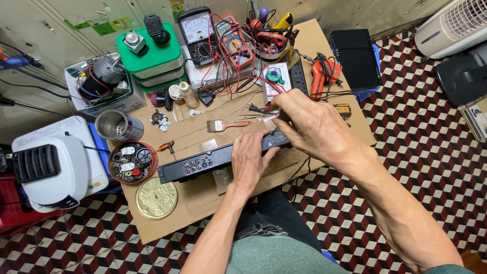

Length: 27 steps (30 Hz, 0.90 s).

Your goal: The person works on a black DVD player at a cluttered workbench, using a screwdriver to unscrew and open the casing, handling internal parts and wires, then reassembling the unit. They power it on, and the disc tray ejects with a disc inside as they test the device.

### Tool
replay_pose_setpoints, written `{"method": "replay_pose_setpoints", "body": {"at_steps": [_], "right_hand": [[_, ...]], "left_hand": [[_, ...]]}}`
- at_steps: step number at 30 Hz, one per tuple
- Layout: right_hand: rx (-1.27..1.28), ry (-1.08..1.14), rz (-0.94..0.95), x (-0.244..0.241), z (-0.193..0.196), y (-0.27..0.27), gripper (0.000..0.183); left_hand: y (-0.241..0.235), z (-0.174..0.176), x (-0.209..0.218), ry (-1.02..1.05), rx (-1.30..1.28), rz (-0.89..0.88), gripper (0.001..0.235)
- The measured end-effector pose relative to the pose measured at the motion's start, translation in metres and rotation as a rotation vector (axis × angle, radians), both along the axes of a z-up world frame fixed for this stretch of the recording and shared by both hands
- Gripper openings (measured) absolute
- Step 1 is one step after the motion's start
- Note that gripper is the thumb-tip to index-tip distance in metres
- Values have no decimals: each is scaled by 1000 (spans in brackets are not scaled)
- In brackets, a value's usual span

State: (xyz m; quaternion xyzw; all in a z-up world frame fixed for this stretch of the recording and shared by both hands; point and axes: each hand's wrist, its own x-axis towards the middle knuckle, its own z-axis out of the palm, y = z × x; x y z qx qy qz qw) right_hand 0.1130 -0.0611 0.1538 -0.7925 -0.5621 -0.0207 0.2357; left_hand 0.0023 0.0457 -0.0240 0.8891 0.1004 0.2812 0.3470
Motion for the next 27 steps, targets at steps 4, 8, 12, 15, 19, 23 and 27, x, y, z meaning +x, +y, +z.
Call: {"method": "replay_pose_setpoints", "body": {"at_steps": [4, 8, 12, 15, 19, 23, 27], "right_hand": [[25, -40, -41, 1, -7, 3, 28], [18, -38, -65, -1, -8, 7, 29], [89, 7, -22, 2, -7, -3, 32], [77, 125, -315, 5, 8, -36, 19], [189, 23, -482, 16, -9, -94, 15], [245, 44, -749, 11, -33, -121, 18], [303, -4, -778, 3, -45, -127, 19]], "left_hand": [[-1, -1, -1, -3, -7, 4, 51], [-2, -2, -2, -10, -12, 3, 52], [-2, -3, -3, -11, 8, -8, 54], [-4, -5, -5, 4, 62, -23, 55], [-12, -4, 9, 41, 96, -68, 56], [-29, -8, 38, 40, 58, -211, 60], [-45, -10, 64, 13, 28, -348, 59]]}}
